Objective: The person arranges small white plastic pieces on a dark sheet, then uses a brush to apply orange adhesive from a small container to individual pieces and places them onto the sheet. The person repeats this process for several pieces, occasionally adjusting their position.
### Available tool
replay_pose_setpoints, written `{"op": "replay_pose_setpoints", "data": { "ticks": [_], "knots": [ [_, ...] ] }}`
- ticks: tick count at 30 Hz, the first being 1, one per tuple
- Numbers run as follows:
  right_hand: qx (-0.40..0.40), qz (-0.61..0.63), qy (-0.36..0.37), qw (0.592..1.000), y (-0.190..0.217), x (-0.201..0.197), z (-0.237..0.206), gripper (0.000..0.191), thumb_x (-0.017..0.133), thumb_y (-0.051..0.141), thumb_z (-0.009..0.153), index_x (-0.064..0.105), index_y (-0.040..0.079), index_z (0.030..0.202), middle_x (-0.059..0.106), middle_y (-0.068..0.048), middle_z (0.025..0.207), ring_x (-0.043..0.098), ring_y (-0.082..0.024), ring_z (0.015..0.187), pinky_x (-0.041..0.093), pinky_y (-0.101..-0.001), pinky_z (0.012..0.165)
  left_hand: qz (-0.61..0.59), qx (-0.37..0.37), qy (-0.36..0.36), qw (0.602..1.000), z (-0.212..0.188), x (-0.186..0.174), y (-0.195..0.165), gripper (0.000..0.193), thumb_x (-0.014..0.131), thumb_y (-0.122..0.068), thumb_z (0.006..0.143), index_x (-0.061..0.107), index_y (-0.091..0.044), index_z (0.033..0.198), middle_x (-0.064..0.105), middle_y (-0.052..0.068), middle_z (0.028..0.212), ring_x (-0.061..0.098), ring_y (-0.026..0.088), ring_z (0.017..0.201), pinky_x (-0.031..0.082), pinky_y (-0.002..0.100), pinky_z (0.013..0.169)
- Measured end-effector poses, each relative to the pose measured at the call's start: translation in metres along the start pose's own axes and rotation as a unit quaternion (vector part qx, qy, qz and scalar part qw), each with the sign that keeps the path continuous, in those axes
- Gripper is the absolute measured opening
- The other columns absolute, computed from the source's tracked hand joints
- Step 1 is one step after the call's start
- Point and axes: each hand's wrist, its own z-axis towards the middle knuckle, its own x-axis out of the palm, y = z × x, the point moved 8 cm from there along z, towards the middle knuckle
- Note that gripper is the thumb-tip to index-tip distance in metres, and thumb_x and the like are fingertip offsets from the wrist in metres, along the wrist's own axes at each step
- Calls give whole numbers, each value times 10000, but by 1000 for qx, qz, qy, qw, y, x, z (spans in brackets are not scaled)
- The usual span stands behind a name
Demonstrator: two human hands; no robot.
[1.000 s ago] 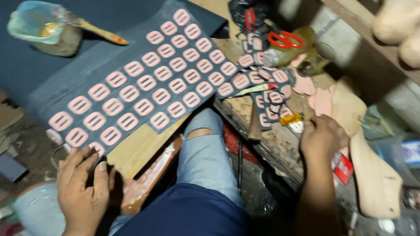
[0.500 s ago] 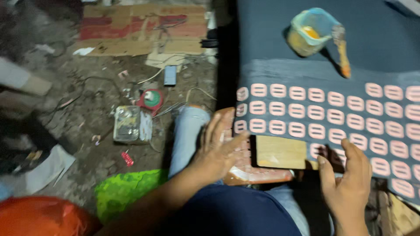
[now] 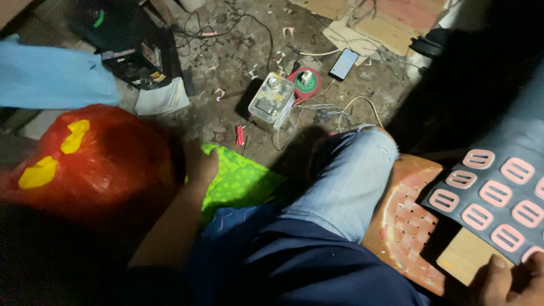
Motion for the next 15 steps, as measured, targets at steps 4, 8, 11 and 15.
{"op": "replay_pose_setpoints", "data": {
  "ticks": [4, 8, 11, 15],
  "knots": [
    [-26, 43, -8, 999, -15, 22, 8, 442, 642, 76, 1016, 450, -79, 1383, 599, -284, 1213, 613, -344, 1086, 516, -414, 945, 77, -292, 38, 953, -36, -35, 123, 697, 712, -429, 813, 492, -121, 1398, 471, 191, 1474, 455, 397, 1348, 386, 506, 1099],
    [-60, 73, -7, 995, -24, 29, 14, 421, 632, 59, 1046, 439, -104, 1384, 600, -258, 1226, 616, -303, 1124, 515, -377, 964, 39, -421, 112, 899, -72, -29, 162, 849, 689, -570, 806, 401, -185, 1506, 400, 144, 1556, 401, 354, 1405, 362, 510, 1117],
    [-94, 78, 1, 993, -16, 23, 18, 406, 625, 45, 1069, 431, -123, 1384, 600, -239, 1235, 619, -273, 1153, 514, -350, 979, -76, -460, 201, 861, -86, 7, 154, 963, 671, -676, 801, 333, -233, 1587, 346, 109, 1617, 360, 322, 1448, 344, 513, 1130],
    [-35, 0, 28, 999, 5, 5, 18, 376, 630, 66, 1083, 457, -136, 1349, 625, -228, 1189, 646, -249, 1105, 536, -339, 939, -106, -608, 341, 709, -111, 45, 138, 1063, 633, -794, 875, 397, -29, 1574, 374, 222, 1605, 393, 385, 1427, 352, 561, 1129]
  ]
}}
